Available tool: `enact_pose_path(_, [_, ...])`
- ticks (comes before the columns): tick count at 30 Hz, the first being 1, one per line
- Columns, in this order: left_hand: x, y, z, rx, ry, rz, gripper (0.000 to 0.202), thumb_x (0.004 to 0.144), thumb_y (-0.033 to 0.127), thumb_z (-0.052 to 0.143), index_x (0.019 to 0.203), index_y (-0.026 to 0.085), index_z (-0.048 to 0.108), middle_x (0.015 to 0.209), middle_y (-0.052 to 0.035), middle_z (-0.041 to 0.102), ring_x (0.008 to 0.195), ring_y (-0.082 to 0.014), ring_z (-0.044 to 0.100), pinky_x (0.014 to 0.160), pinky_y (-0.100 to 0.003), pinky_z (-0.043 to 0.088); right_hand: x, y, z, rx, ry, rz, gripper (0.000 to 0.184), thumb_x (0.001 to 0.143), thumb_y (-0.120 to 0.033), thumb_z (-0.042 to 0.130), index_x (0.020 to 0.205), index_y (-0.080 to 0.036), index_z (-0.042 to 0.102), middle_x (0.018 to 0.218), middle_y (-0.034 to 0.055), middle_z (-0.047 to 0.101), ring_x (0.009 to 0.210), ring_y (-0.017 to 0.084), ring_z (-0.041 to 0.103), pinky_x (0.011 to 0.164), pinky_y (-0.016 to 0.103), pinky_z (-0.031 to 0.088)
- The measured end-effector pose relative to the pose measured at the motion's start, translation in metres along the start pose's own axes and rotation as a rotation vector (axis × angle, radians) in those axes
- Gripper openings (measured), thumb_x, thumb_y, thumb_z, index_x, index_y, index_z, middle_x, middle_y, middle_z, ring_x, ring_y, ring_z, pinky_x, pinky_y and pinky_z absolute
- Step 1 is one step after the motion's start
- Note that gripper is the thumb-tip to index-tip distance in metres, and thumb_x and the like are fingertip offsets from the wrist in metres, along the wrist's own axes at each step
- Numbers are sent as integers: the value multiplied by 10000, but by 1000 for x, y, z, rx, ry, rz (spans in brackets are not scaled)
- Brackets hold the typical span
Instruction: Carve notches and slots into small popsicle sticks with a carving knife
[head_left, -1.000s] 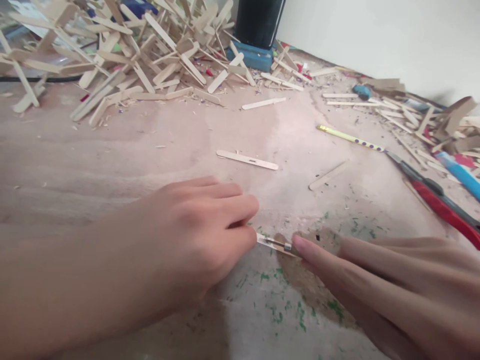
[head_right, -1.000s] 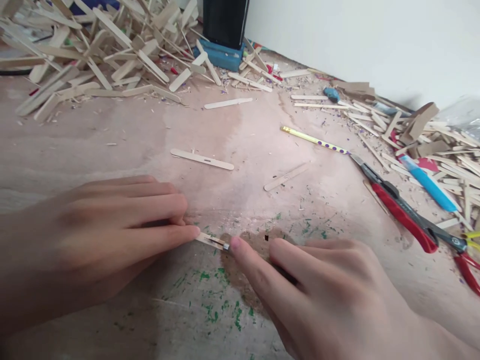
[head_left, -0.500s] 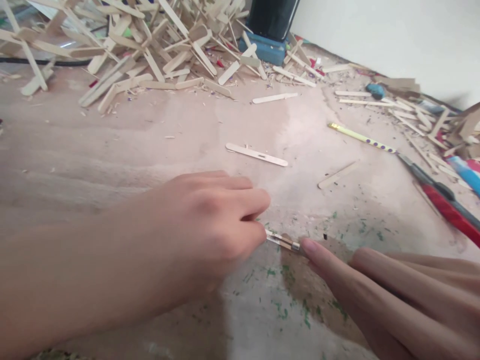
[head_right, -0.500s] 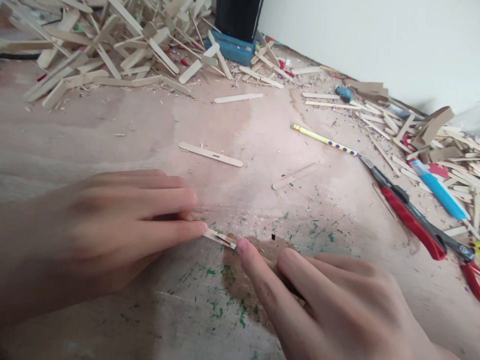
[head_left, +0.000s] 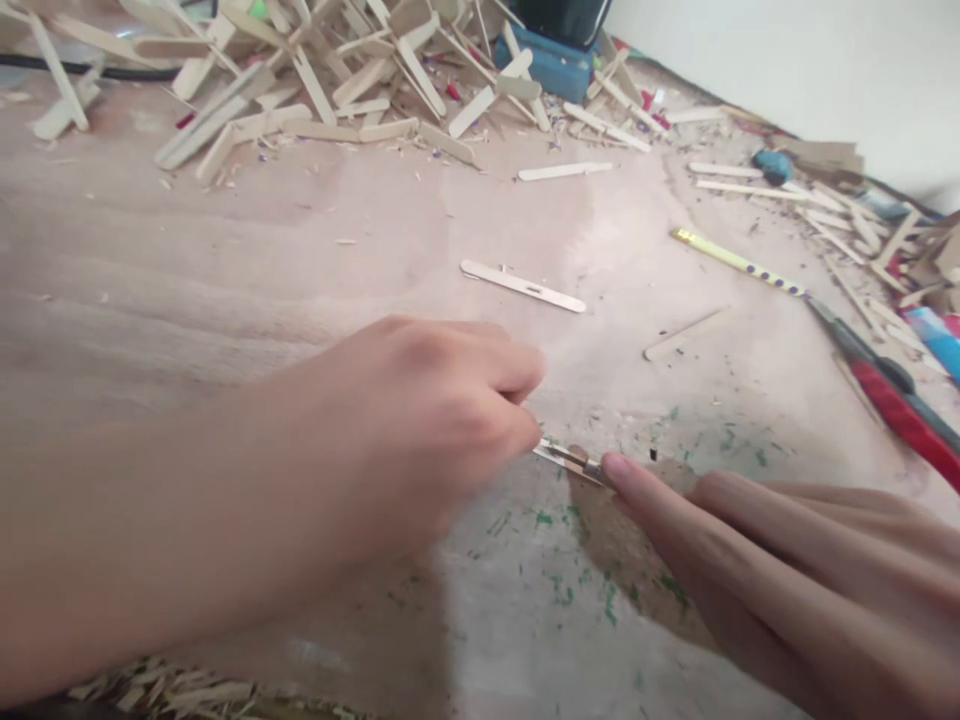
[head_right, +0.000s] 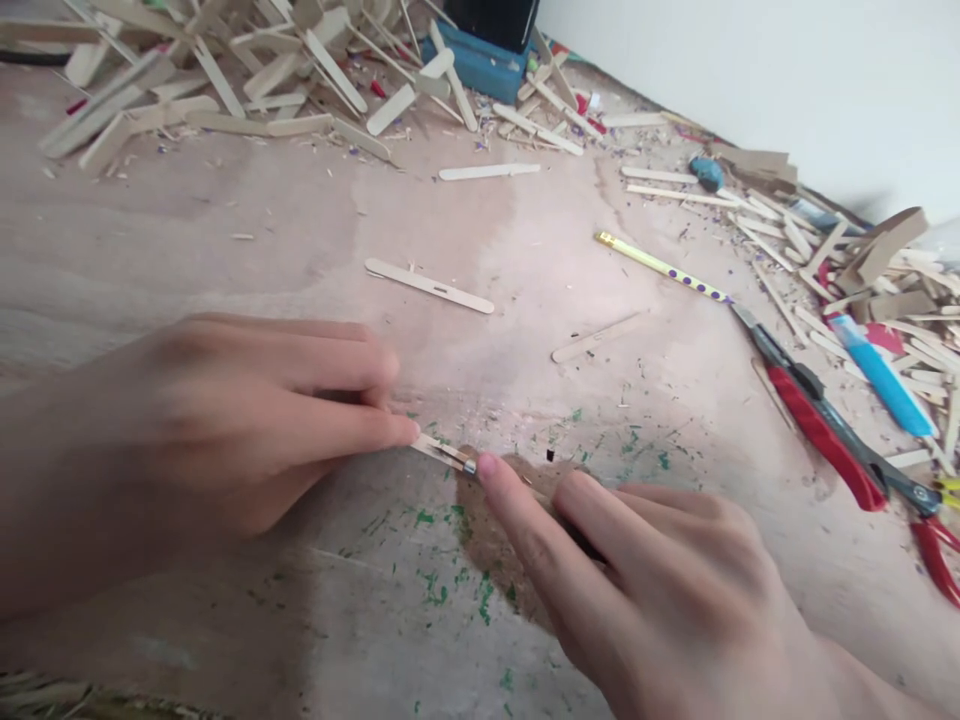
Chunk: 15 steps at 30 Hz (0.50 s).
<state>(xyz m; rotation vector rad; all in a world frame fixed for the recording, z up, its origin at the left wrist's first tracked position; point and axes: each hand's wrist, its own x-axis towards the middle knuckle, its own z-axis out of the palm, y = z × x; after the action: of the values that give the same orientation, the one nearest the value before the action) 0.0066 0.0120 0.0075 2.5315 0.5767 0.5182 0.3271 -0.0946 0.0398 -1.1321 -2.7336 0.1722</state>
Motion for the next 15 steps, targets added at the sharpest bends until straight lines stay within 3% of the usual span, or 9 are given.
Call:
enact_pose_path(3, [3,-1,0,7,4,6,481,1084,-24,516,787,226,801,816,-11,681,624,-164,626,554,-378,472,3,3,6,63,24,-2,465,1314,-127,403,1696,-116,667,936,33,828,678,161,768,578,345,576])
enact_pose_path(9, [1,-2,-2,28,5,-4,484,1093,-17,528,788,229,812,813,-8,698,635,-161,646,579,-382,479,7,2,11,97,24,56,362,1362,-213,420,1612,-177,680,952,11,838,609,130,699,543,328,508])
enact_pose_path(12, [0,-3,-1,34,14,4,514,1082,-41,479,786,217,811,842,-17,733,671,-168,687,623,-383,518,15,0,9,155,18,73,306,1342,-214,528,1559,-154,736,880,-13,823,584,112,717,531,269,547])
enact_pose_path(15, [-1,-5,1,34,0,8,499,1073,-39,479,812,206,826,857,-21,754,679,-169,686,633,-381,501,23,0,9,311,25,173,311,1330,-250,578,1457,-173,852,896,22,889,614,138,796,562,240,635])
